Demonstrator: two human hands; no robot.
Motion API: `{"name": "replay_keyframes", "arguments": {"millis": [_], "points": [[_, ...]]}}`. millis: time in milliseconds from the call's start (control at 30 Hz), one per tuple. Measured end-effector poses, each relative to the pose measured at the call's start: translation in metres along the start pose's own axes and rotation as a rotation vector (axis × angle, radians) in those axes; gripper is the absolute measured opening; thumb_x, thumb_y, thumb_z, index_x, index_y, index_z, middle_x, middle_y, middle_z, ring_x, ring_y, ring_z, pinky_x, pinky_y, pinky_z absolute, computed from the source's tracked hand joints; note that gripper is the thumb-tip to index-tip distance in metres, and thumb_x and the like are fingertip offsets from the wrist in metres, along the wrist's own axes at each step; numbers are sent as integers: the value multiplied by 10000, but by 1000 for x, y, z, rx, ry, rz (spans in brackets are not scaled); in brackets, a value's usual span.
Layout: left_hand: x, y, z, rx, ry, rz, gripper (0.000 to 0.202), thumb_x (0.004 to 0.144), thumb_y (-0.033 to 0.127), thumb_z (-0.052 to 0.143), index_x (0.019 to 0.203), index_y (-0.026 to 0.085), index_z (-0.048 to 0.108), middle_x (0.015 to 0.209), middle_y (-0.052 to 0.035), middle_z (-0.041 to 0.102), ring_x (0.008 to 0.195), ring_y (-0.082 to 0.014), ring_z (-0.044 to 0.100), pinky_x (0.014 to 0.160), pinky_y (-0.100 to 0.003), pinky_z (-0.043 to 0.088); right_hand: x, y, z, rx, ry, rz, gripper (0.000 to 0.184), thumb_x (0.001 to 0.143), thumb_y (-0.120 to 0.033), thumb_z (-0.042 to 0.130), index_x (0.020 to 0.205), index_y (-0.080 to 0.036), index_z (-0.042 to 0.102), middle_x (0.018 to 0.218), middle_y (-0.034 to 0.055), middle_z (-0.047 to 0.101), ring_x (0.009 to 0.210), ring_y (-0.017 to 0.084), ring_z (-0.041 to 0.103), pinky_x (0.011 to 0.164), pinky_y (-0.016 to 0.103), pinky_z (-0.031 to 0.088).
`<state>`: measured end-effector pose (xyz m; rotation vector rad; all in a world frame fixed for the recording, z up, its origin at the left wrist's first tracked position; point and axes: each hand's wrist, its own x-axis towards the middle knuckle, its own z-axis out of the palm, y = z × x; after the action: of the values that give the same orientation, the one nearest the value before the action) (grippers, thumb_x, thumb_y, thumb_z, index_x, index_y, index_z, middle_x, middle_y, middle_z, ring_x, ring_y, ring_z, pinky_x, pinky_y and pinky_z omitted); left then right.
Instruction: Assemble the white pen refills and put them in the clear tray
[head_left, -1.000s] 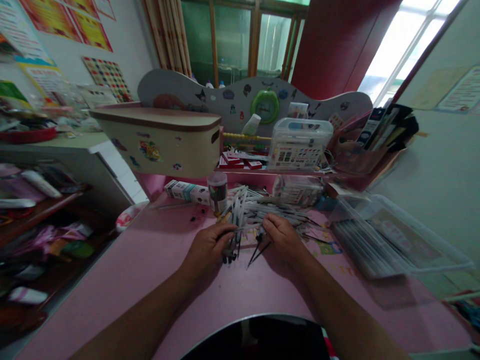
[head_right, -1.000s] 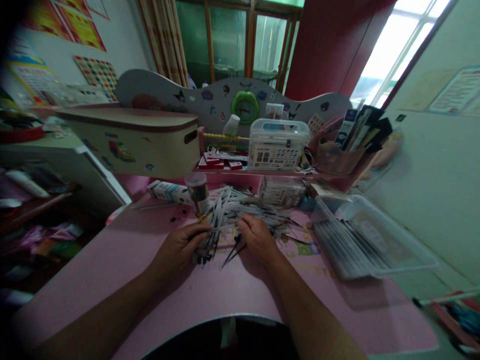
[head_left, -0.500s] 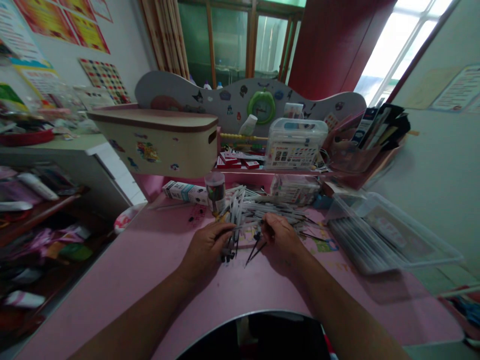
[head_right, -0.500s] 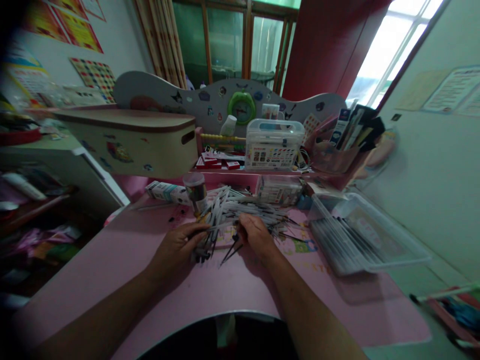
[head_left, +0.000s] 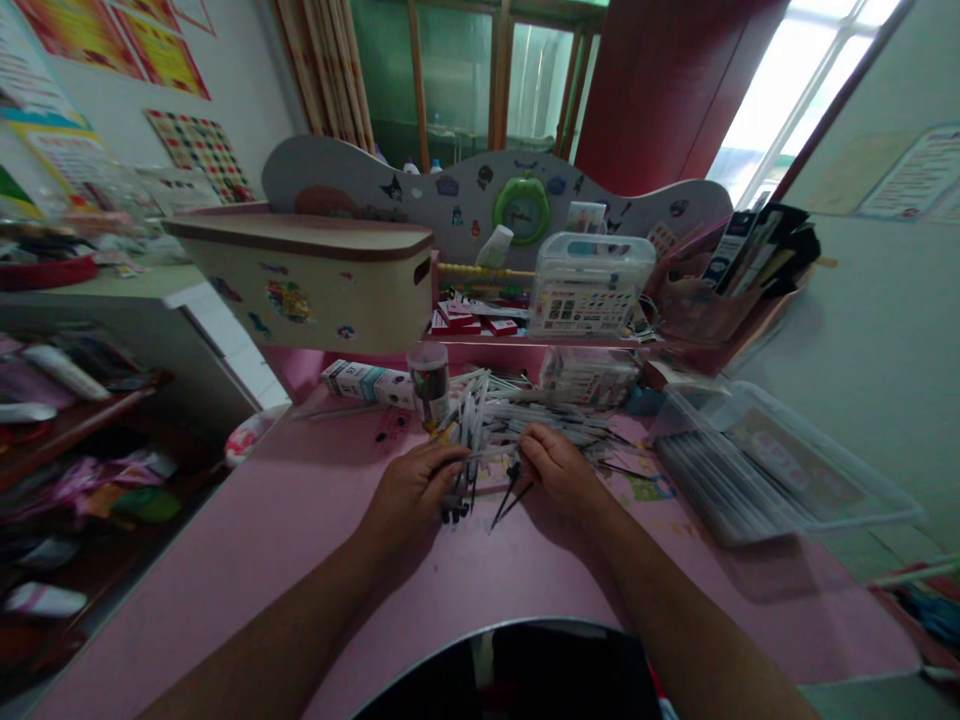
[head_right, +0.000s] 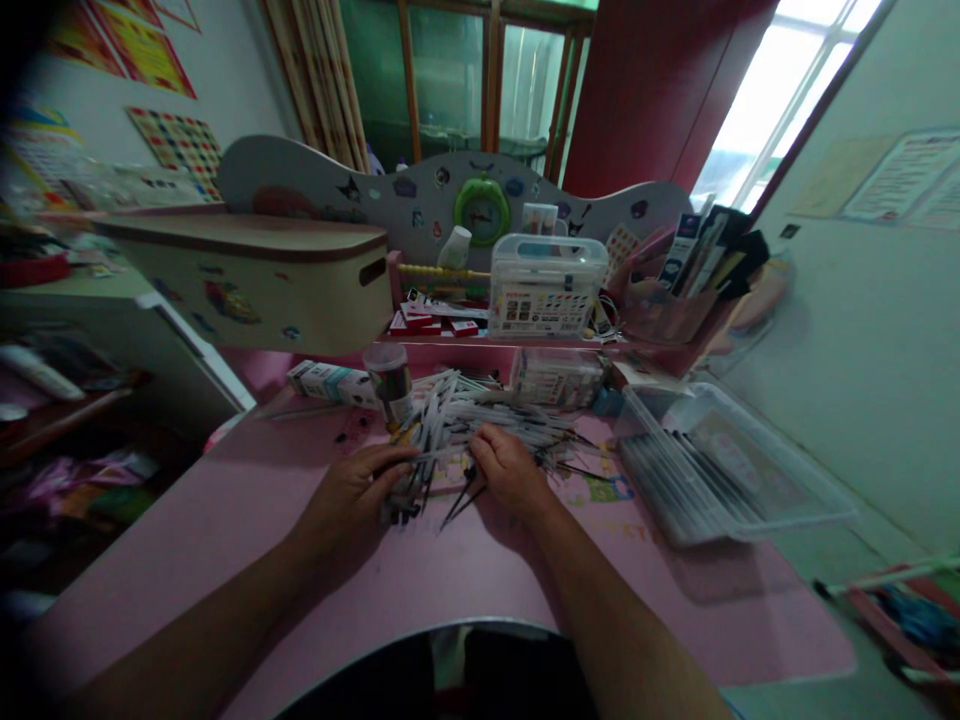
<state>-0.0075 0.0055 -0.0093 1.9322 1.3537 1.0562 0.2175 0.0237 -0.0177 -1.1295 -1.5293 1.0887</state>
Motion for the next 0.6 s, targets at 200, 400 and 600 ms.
{"name": "replay_keyframes", "arguments": {"millis": [200, 400, 600], "points": [[1, 2, -1, 9, -54, -23, 263, 927, 266, 545, 1026, 245, 787, 1009, -63, 773, 950, -233, 696, 883, -366, 513, 0, 5, -3, -33, -25, 23, 185, 918, -300, 542, 750, -222, 553, 625, -23, 528, 605, 146, 481, 601, 285, 358], [2, 3, -4, -35, -123, -52, 288, 947, 308, 511, 1025, 232, 778, 924, -55, 761, 863, -215, 685, 755, -310, 500, 0, -2, -3, 67, -21, 17, 84, 866, -233, 574, 789, -213, 600, 679, -7, 612, 652, 153, 568, 641, 297, 427], [0, 8, -5, -88, -222, -85, 329, 966, 353, 466, 882, 193, 741, 798, -38, 720, 746, -195, 637, 674, -287, 464, 2, -8, -7, 246, -56, 56, 83, 804, -222, 664, 880, -220, 631, 763, -2, 676, 661, 141, 592, 634, 279, 457]]}}
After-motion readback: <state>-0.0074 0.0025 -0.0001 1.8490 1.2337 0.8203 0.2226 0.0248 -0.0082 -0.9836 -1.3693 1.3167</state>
